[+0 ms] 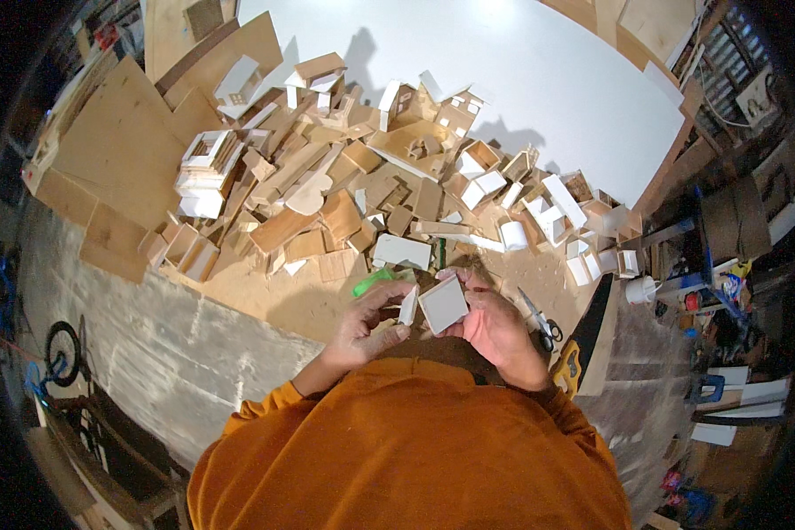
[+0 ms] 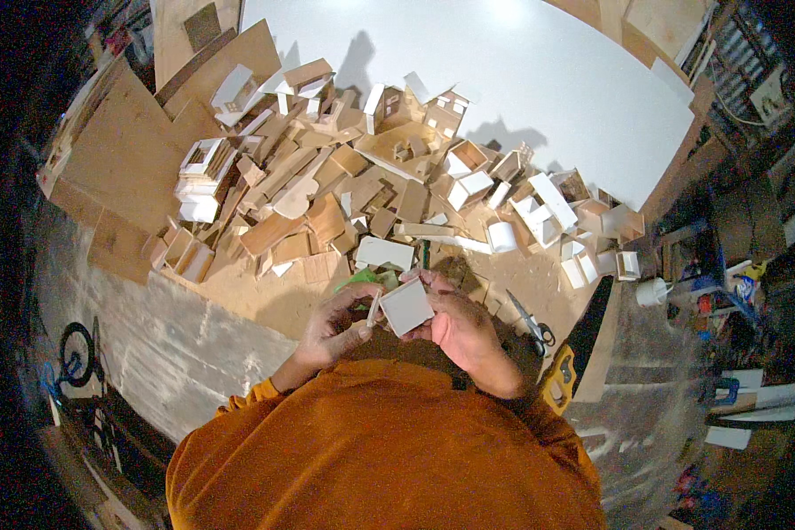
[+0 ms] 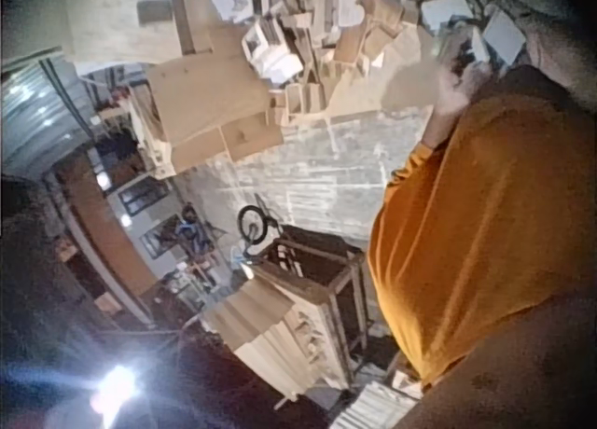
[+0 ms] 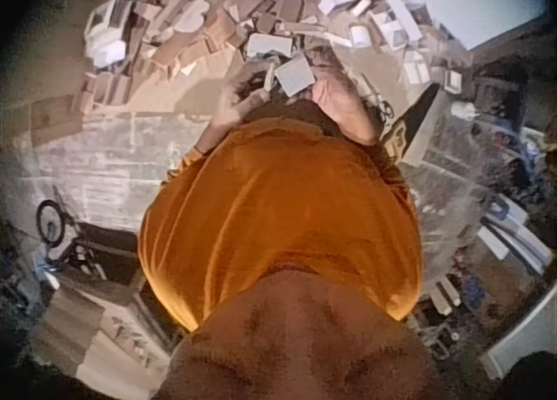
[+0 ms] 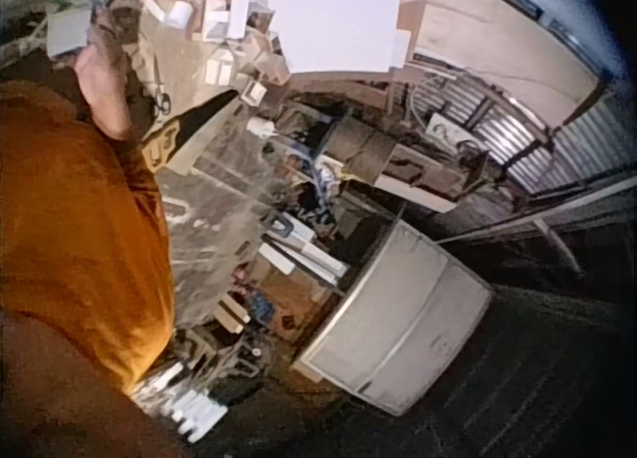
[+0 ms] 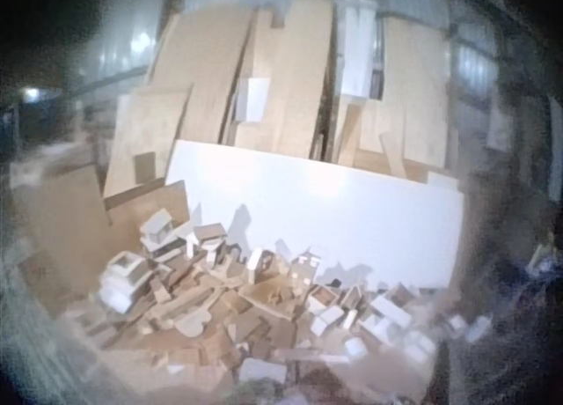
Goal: The person constructs a small architectural model by hand at a workbench. They use a sanding block to smooth the edges of small wooden pieces and apply adhesive with a small green bottle to assemble the components of the miniature structure.
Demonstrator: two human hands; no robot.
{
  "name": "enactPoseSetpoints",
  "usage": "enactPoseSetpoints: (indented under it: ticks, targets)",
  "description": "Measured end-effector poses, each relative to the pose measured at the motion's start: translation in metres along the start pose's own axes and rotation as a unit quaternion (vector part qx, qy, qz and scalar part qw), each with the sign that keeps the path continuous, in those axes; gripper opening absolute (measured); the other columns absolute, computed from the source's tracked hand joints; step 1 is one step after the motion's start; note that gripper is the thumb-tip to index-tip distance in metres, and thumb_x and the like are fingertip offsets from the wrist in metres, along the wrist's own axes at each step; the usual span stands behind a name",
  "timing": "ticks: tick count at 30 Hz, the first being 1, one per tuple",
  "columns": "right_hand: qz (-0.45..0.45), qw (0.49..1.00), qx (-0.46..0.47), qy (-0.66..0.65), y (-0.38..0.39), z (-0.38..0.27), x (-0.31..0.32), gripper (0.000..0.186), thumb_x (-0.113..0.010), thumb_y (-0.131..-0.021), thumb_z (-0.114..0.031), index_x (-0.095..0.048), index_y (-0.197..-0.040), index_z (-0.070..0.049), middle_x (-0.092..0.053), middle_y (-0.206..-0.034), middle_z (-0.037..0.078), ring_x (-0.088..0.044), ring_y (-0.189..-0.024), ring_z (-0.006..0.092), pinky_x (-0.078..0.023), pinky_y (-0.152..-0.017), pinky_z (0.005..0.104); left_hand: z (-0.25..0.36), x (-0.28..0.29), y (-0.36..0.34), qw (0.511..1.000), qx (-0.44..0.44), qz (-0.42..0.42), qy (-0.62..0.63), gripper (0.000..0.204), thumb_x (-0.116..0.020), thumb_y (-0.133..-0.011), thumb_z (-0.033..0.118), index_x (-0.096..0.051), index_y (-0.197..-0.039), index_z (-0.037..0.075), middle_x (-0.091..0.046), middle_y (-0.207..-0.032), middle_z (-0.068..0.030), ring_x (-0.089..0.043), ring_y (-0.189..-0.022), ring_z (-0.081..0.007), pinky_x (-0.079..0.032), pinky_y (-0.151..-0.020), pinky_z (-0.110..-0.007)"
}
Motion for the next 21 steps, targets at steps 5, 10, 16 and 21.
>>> enactPoseSetpoints:
  ticks: [5, 10, 16, 21]
  targets:
    - [0.067, 0.979, 0.088, 0.171, 0.008, -0.010, -0.013, 0.054, -0.063, -0.085, -0.015, -0.042, -0.134, -0.004, -0.056, -0.118, 0.008, -0.056, -0.104, 0.0163, -0.046, -0.090, 0.0314, -0.003, -0.003, 0.004, 0.999, 0.033, 0.014, 0.030, 0.060, -0.067, -0.085, 0.029, -0.045, -0.132, -0.002, -0.053, -0.120, -0.0086, -0.050, -0.113, -0.0186, -0.040, -0.097, -0.033]
    - [0.074, 0.958, 0.152, 0.233, 0.011, -0.027, -0.027, 0.056, -0.063, -0.085, -0.006, -0.040, -0.136, -0.002, -0.054, -0.122, 0.008, -0.053, -0.108, 0.0152, -0.042, -0.094, 0.0284, -0.006, -0.003, 0.007, 0.993, 0.042, -0.050, 0.098, 0.048, -0.060, -0.091, 0.012, -0.044, -0.134, -0.001, -0.055, -0.119, -0.0080, -0.051, -0.113, -0.0168, -0.045, -0.091, -0.031]
    - [0.090, 0.946, 0.149, 0.274, 0.010, -0.028, -0.027, 0.059, -0.060, -0.086, 0.000, -0.035, -0.139, -0.001, -0.047, -0.134, 0.010, -0.049, -0.116, 0.0155, -0.038, -0.099, 0.0290, -0.004, -0.004, 0.010, 0.963, 0.118, -0.084, 0.225, 0.045, -0.046, -0.099, 0.025, -0.043, -0.133, -0.004, -0.057, -0.118, -0.0146, -0.062, -0.100, -0.0250, -0.048, -0.091, -0.036]
    - [0.086, 0.913, 0.207, 0.340, 0.012, -0.032, -0.036, 0.058, -0.057, -0.087, 0.002, -0.034, -0.139, 0.000, -0.052, -0.127, 0.010, -0.051, -0.112, 0.0151, -0.041, -0.095, 0.0279, -0.006, -0.007, 0.009, 0.951, 0.102, -0.099, 0.275, 0.048, -0.045, -0.099, 0.026, -0.039, -0.136, -0.004, -0.056, -0.119, -0.0162, -0.060, -0.104, -0.0263, -0.048, -0.093, -0.038]
Point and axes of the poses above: each hand's wrist, its own y-axis away from the middle knuckle, its own x-axis out of the back of the hand, z = x × y, the point moved 3 cm from there along -y, towards the middle knuckle
